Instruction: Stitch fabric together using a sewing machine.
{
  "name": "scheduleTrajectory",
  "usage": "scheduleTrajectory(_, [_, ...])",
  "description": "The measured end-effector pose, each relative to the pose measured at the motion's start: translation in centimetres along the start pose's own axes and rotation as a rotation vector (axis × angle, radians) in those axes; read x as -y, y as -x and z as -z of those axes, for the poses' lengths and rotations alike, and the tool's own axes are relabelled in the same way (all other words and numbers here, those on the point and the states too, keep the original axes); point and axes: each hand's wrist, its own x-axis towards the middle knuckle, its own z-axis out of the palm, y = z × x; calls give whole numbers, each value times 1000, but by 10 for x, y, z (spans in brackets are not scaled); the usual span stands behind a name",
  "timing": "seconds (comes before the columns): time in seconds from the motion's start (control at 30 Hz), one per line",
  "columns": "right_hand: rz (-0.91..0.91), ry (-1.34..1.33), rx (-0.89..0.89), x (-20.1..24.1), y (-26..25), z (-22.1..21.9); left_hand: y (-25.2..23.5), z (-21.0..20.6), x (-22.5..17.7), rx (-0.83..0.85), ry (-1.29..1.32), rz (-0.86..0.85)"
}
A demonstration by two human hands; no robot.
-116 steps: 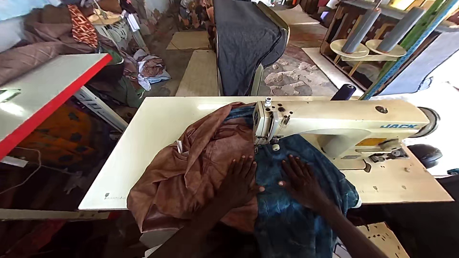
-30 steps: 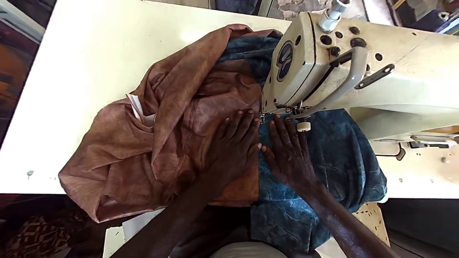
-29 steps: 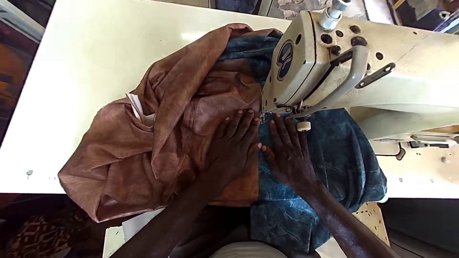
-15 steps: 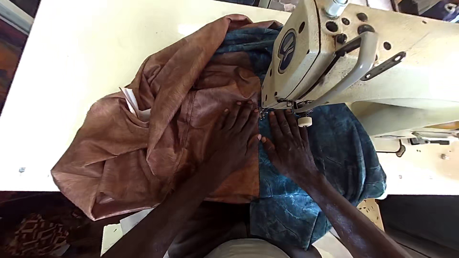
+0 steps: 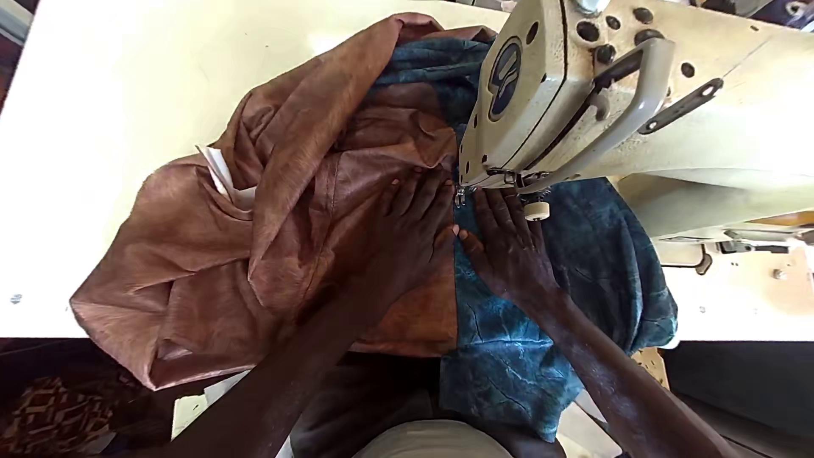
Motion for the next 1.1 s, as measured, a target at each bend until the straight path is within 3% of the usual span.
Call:
scheduleTrajectory(0.87, [21, -19, -32, -18, -31, -8, -27, 4, 16, 2, -9, -51])
scheduleTrajectory(1.1, [60, -146, -169, 4, -7, 5, -8, 20, -6, -20, -1, -31])
